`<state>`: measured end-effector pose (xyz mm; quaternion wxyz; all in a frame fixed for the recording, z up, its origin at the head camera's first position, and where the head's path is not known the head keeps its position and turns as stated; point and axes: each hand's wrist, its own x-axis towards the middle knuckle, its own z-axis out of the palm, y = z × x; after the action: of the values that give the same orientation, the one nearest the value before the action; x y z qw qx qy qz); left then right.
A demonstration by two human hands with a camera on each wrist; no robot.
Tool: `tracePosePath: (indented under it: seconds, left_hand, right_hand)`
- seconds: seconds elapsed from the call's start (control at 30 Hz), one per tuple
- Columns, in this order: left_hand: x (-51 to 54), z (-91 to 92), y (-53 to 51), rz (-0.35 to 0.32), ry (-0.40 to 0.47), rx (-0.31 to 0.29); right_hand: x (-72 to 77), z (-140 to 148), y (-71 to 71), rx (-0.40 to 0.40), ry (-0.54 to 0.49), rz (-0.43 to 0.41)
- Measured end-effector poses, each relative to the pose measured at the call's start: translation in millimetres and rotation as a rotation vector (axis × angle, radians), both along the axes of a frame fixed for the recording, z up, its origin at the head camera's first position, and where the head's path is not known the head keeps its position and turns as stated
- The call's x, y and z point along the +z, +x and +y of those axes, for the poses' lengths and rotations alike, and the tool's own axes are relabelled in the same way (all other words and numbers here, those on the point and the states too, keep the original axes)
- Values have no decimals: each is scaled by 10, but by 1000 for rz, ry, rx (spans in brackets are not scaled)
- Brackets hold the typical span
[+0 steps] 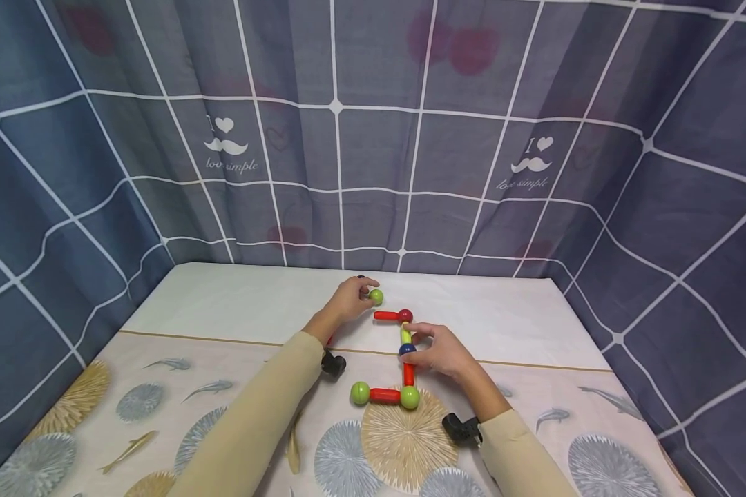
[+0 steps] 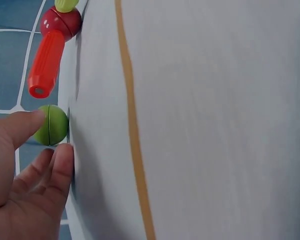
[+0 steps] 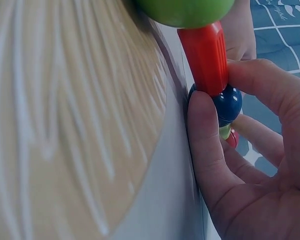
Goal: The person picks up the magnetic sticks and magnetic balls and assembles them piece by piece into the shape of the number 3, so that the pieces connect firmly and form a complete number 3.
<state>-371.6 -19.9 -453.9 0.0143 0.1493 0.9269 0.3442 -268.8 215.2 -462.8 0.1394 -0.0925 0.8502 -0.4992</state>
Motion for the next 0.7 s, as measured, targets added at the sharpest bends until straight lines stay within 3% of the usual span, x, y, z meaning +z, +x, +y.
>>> tracePosePath:
  seconds: [0.17, 0.7]
  left_hand:
    - [24, 16, 5, 2, -24, -5]
    - [-28, -51, 31, -22, 63, 25]
  right_hand:
    - [3, 2, 5, 7, -2, 13]
    - [-3, -1, 12, 10, -33, -6]
